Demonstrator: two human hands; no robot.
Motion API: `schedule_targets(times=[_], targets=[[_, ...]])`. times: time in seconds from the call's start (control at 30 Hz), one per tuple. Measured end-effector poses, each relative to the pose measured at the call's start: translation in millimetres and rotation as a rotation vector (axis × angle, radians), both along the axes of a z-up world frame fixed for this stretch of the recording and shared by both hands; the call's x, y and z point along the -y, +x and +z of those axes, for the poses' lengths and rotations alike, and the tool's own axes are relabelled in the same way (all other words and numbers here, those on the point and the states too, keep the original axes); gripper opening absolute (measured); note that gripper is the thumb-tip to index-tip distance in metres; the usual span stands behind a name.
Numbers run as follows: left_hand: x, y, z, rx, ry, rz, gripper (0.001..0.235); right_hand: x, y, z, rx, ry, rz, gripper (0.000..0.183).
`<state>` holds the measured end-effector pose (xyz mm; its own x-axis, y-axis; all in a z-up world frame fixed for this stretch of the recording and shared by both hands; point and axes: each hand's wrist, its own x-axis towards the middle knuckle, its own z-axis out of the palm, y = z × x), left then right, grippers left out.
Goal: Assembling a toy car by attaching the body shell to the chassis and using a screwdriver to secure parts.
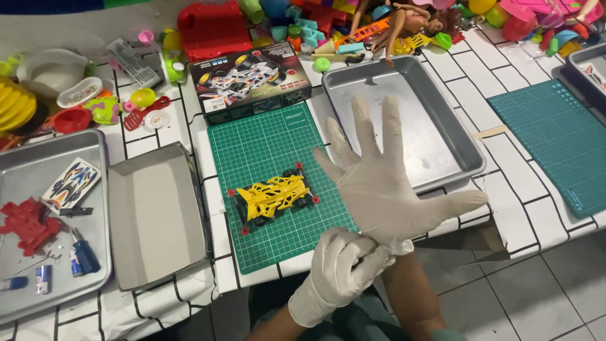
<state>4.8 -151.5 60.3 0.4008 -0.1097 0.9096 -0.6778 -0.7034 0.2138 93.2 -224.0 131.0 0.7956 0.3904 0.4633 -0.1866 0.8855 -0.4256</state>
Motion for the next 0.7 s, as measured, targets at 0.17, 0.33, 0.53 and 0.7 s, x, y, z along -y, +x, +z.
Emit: schedule_targets(times=[0.17, 0.33, 0.53, 0.7], targets=[[5.9, -8.3, -5.1, -0.250, -0.028, -0.191, 0.015, -4.8, 4.5, -1.6, 0.106, -0.252, -0.178, 0.085], [18.5, -20.1, -14.4, -0.415, 0.060, -0.371, 0.030, 6.5, 17.3, -0.1, -0.382, -0.021, -0.067, 0.059], [46.2, -12.4, -29.0, -0.397, 0.283, 0.110, 0.040, 1.6, 6.2, -13.4, -0.159, -0.705, -0.539, 0.020], [55.1, -17.0, -12.8, -0.580, 0.326, 0.004, 0.030, 32.3, 33.6, -22.9, -0.146, -1.376, -0.697, 0.009]])
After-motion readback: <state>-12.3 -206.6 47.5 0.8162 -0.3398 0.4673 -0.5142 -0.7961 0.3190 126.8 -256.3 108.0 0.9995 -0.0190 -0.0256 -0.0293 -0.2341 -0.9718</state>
